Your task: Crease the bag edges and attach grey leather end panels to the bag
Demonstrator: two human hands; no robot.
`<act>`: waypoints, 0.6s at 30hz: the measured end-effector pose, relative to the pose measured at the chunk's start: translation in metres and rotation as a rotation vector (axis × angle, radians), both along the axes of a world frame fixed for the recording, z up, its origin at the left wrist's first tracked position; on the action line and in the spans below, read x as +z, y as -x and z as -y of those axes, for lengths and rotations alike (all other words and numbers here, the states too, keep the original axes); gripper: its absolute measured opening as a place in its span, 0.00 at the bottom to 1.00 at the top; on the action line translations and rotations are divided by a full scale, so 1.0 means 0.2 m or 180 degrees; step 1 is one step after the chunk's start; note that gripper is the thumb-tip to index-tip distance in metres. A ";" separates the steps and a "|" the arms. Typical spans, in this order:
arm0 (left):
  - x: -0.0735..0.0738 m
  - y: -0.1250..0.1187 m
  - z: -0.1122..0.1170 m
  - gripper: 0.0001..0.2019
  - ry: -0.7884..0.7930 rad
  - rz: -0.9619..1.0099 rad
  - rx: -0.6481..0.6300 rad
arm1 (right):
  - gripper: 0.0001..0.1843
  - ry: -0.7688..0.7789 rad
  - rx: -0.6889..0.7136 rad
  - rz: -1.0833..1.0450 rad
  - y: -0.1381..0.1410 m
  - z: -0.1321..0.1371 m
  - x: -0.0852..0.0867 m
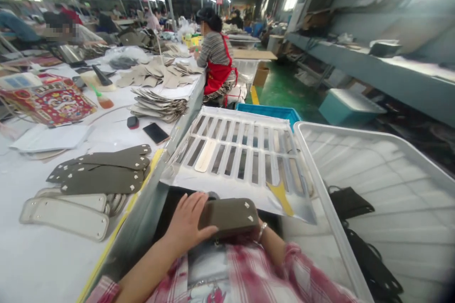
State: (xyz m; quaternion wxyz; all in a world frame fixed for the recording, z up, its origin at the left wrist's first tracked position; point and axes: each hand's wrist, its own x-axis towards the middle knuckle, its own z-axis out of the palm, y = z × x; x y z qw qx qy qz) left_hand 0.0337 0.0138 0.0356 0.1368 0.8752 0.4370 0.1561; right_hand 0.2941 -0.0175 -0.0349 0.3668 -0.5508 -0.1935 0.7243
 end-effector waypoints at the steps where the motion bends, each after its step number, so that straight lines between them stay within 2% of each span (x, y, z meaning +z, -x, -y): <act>1: 0.00 -0.04 0.01 0.41 0.0006 -0.0127 -0.0221 | 0.18 0.0017 -0.0038 -0.0151 0.02 0.01 -0.02; 3: 0.01 -0.13 0.02 0.47 0.0092 -0.0334 -0.0460 | 0.17 0.0111 -0.0287 -0.0511 0.01 0.00 -0.04; 6: 0.05 -0.23 0.01 0.50 0.0174 -0.0444 -0.0589 | 0.19 0.0173 -0.0701 -0.0901 -0.05 -0.02 -0.05; 11: 0.14 -0.44 0.01 0.47 0.0139 -0.0336 -0.1106 | 0.27 0.0087 -0.0763 -0.0920 -0.12 -0.01 -0.03; 14: 0.14 -0.53 0.01 0.46 0.0131 -0.0326 -0.1155 | 0.27 0.0083 -0.0815 -0.0895 -0.11 -0.01 -0.04; 18: 0.12 -0.58 0.00 0.44 0.0231 -0.0429 -0.1104 | 0.26 0.0366 -0.0913 -0.1156 -0.08 -0.02 -0.02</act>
